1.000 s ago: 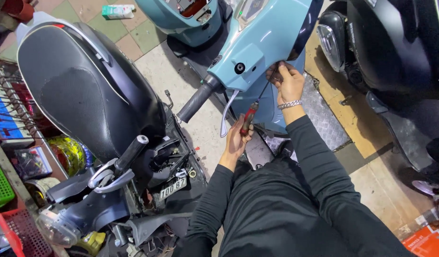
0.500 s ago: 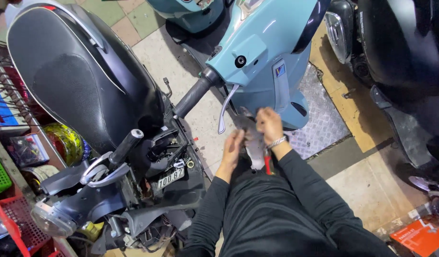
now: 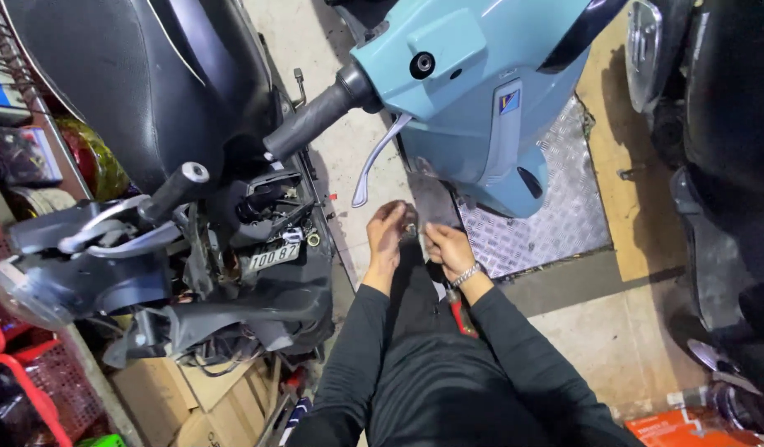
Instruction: The person uses a screwdriver to remove screws from the front fairing and headlight area of a light blue scooter. They detach the front panel and manipulate the headlight assembly, working in a cluttered workshop environment.
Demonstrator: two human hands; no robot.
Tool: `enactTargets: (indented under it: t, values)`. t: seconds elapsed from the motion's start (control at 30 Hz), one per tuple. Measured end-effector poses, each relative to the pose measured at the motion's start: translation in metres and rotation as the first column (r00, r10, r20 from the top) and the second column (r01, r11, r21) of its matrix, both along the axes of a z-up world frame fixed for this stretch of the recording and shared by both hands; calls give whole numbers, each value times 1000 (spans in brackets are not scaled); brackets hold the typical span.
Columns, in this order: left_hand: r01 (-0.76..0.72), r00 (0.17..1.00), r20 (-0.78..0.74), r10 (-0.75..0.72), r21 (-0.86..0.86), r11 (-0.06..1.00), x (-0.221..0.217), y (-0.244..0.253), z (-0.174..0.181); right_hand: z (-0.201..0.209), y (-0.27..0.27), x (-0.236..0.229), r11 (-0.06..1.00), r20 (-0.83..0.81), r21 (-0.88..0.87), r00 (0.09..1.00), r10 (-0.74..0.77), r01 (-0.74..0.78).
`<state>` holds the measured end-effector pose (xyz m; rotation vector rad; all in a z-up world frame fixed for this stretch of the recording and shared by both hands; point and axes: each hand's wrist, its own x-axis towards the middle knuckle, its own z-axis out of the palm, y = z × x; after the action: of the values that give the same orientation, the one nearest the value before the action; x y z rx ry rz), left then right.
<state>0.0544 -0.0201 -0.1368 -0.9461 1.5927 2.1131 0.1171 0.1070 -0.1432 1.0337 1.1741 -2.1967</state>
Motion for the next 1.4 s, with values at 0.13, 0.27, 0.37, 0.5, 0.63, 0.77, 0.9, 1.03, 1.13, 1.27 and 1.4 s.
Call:
enactTargets:
  t: [0.13, 0.27, 0.37, 0.5, 0.63, 0.77, 0.9, 1.03, 1.13, 1.27, 1.4]
  values:
    - [-154, 988, 34, 154, -5, 988, -33, -15, -97, -89, 7, 68, 997, 75, 60, 996, 39, -44]
    - [-54, 997, 34, 71, -368, 928, -110, -40, -303, -91, 14, 97, 943, 149, 167, 953, 264, -287]
    - [-148, 984, 47, 173, -328, 933, -149, -22, -353, -196, 28, 129, 825, 163, 247, 861, 483, -509]
    - [25, 991, 134, 24, -354, 935, -183, -15, -338, -219, 29, 123, 724, 189, 294, 781, 596, -624]
    - [147, 989, 26, -145, -272, 951, -212, -6, -347, -236, 33, 115, 827, 291, 164, 827, 481, -538]
    - [62, 998, 39, -52, -337, 939, -171, -12, -373, -218, 41, 113, 736, 291, 383, 829, 478, -559]
    - [-42, 991, 116, 60, -150, 988, -90, -51, -337, -122, 37, 77, 748, 258, 457, 877, 406, -481]
    - [-105, 955, 278, 106, -19, 994, -27, -84, -236, -44, 41, 47, 773, 158, 489, 913, 377, -404]
    - [-155, 935, 328, 132, 44, 987, -10, -95, -189, 6, 46, 28, 815, 88, 482, 943, 320, -321]
    - [-93, 977, 187, 102, -52, 994, -8, -66, -107, 86, 53, -7, 651, -13, 748, 979, 204, -125]
    - [166, 980, -76, -182, -179, 970, -19, 16, -8, 110, 119, -58, 788, -253, 560, 959, -131, 256]
